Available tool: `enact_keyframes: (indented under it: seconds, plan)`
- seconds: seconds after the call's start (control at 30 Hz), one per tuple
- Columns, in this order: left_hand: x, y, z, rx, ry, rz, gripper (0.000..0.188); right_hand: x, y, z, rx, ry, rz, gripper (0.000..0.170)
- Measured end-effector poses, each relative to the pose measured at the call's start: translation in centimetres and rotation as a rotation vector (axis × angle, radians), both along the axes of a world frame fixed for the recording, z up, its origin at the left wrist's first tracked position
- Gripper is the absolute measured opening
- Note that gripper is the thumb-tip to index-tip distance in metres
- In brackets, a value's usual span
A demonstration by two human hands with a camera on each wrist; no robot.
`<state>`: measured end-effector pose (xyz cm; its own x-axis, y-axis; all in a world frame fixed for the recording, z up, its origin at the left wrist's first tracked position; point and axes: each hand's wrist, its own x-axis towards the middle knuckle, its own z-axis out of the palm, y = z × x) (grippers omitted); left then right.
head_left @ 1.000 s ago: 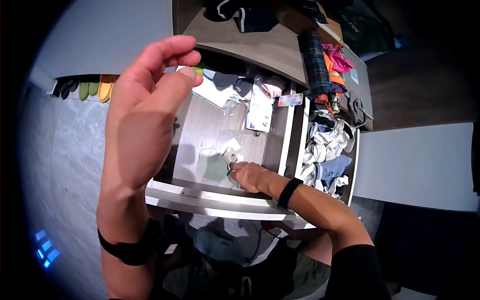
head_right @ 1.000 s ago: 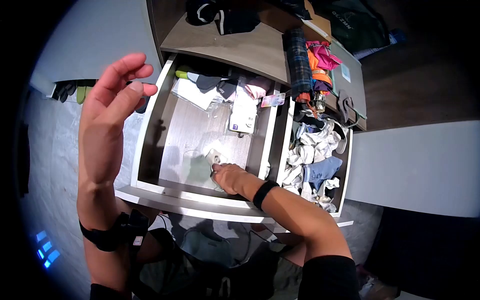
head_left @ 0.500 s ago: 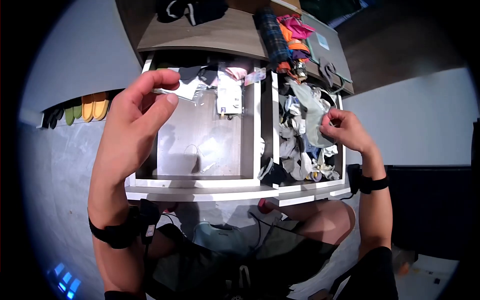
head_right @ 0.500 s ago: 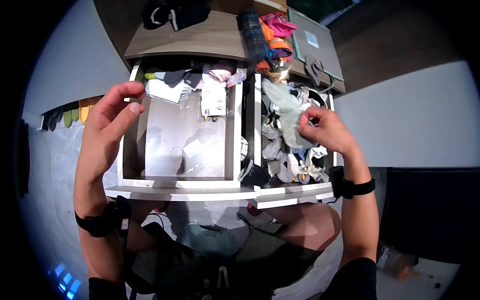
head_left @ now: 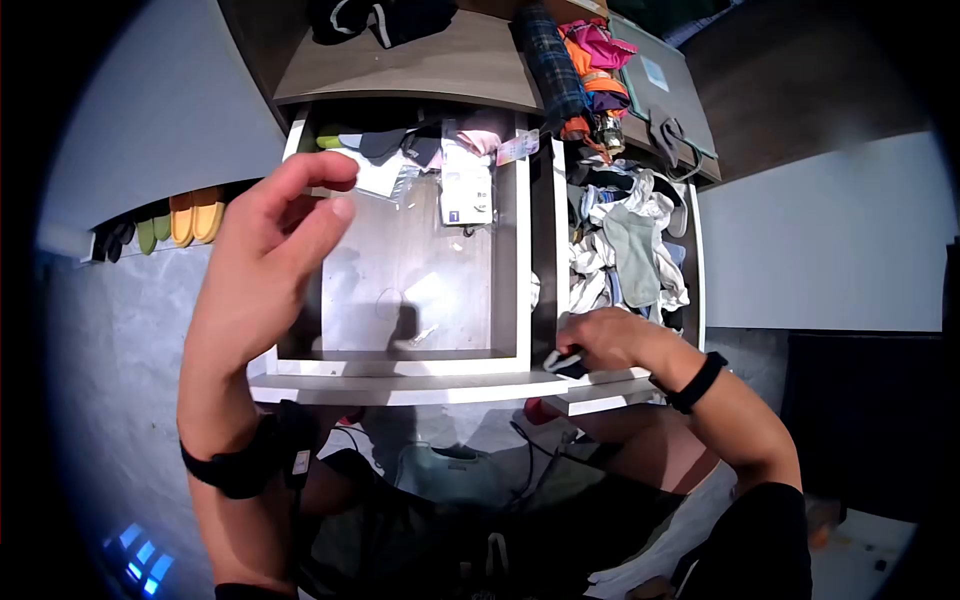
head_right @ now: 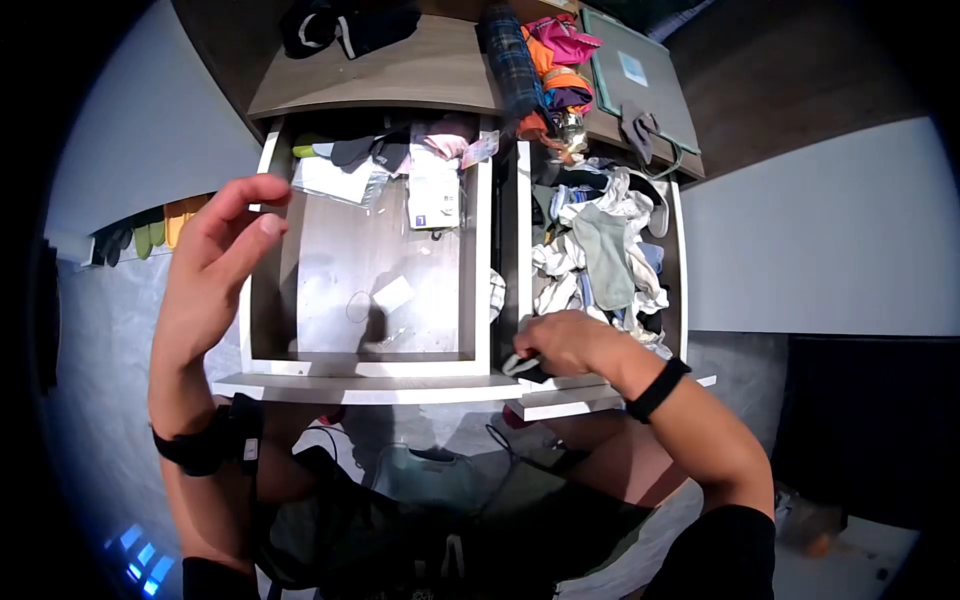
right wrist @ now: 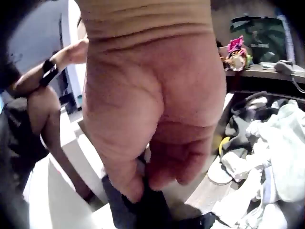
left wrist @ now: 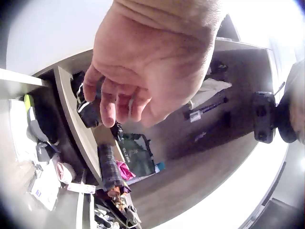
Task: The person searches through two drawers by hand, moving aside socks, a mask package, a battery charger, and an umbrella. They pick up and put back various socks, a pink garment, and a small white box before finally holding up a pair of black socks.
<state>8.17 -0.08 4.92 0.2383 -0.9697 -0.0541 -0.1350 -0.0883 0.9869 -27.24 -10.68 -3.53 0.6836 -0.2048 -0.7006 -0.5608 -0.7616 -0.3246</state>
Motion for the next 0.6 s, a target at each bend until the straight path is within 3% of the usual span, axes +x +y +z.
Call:
enact_keyframes:
  seconds: [0.1, 0.2, 0.23, 0.27, 0.3, 0.4, 0.5, 0.6]
  plan:
    - [0.4, 0.2, 0.5, 0.016, -0.026, 0.013, 0.024, -3.4, -3.3, 1.9, -0.017, 0.142, -0.121, 0.023]
    - [0.2, 0.3, 0.2, 0.022, -0.113, 0.016, 0.025, -3.9, -4.6, 2.6, -0.605, 0.430, 0.029, 0.026]
    - [0.1, 0.3, 0.1, 0.041, -0.137, 0.011, 0.025, -2.7, -5.4, 2.6, -0.524, 0.366, 0.033, 0.025]
    - [-0.2, 0.0, 0.3, 0.059, -0.169, 0.002, 0.025, -1.1, -5.7, 0.1, -0.258, -0.162, -0.049, 0.026]
    - [-0.3, 0.0, 0.3, 0.088, -0.169, -0.014, 0.027, 2.0, -3.7, 1.4, -0.235, -0.087, -0.069, 0.033]
    - [-0.6, 0.0, 0.2, 0.158, -0.193, -0.059, 0.029, 5.7, -2.3, -2.6, -0.309, 0.288, 0.174, 0.049]
    - [-0.7, 0.0, 0.0, 0.149, -0.223, -0.065, 0.030, 6.4, -2.6, -5.0, -0.449, 0.346, 0.297, 0.056]
    - [-0.6, -0.2, -0.3, 0.150, -0.252, -0.080, 0.029, 6.8, -3.2, -5.6, -0.374, 0.358, 0.329, 0.049]
